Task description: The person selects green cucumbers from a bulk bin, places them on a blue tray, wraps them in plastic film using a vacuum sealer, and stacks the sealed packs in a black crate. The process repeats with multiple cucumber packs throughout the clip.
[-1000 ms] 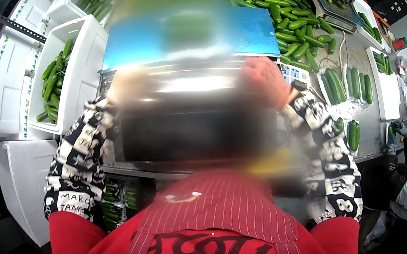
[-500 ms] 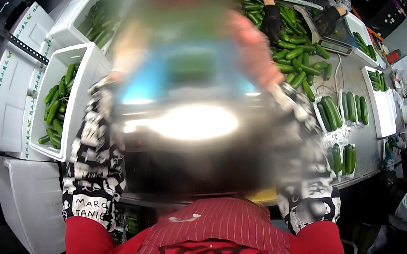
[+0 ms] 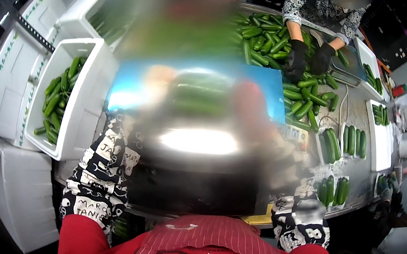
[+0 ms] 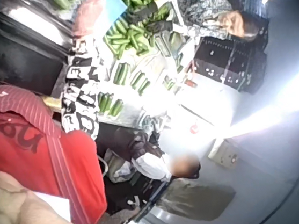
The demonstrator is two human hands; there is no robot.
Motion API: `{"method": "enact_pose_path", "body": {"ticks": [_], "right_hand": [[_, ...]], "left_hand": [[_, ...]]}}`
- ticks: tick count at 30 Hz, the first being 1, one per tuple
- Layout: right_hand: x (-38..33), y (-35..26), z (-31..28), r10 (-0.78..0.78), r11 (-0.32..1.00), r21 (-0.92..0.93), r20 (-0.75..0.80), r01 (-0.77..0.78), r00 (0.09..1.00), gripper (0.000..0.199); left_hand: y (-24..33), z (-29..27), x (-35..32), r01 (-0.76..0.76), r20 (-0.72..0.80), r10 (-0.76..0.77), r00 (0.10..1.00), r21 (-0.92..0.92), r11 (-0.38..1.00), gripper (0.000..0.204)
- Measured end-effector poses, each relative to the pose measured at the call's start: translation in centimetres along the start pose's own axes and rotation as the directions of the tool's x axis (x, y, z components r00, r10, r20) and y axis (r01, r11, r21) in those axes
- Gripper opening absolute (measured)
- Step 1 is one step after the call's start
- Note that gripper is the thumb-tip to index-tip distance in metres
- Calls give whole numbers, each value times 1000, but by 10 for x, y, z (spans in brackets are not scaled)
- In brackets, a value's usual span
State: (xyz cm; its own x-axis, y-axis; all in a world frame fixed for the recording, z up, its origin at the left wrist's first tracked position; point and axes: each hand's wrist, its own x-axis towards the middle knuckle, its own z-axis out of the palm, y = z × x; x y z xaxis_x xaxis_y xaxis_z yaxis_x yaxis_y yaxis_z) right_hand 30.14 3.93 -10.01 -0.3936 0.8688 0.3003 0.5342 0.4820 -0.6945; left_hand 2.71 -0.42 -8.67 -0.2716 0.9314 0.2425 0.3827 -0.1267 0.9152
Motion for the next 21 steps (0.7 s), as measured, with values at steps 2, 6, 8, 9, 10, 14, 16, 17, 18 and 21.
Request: {"method": "enact_pose_path", "body": {"ticks": [2, 6, 8, 9, 10, 14, 16, 17, 18, 21], "right_hand": [[-7, 11, 7, 19, 999, 49, -50, -17, 999, 22], [-2, -50, 6, 191, 975, 139, -111, -175, 975, 23], [2, -34, 10, 207, 978, 70, -156, -198, 966, 25], [6, -29, 13, 209, 978, 44, -179, -205, 961, 25], [4, -38, 13, 267, 957, 172, -194, -235, 944, 28], [-56, -81, -57, -138, 948, -291, 0, 132, 990, 31], [-95, -106, -86, -150, 870, -456, 121, 190, 981, 32], [-110, -114, -91, -137, 885, -430, 129, 180, 982, 32], [-125, -121, -92, 31, 973, -233, 78, -12, 996, 33], [-179, -94, -71, 289, 955, 38, 108, -294, 951, 35]], "left_hand": [[9, 6, -12, -30, -38, 35, 999, 138, 990, 29], [6, 9, -25, -110, -79, 111, 991, 13, 994, 26], [8, 13, -6, -189, -55, 184, 981, -111, 976, 23], [7, 16, -12, -223, -105, 210, 972, -144, 964, 24], [14, 15, -17, -254, -155, 228, 961, -172, 952, 24], [74, 26, -64, -220, -151, 181, 972, -299, 929, 25], [112, 25, -104, -337, -210, 292, 933, -227, 914, 20], [120, 26, -122, -304, -192, 268, 944, -196, 932, 18], [125, 32, -136, -219, -121, 199, 972, -182, 959, 16], [124, 39, -172, -76, -8, 76, 997, -107, 991, 11]]}}
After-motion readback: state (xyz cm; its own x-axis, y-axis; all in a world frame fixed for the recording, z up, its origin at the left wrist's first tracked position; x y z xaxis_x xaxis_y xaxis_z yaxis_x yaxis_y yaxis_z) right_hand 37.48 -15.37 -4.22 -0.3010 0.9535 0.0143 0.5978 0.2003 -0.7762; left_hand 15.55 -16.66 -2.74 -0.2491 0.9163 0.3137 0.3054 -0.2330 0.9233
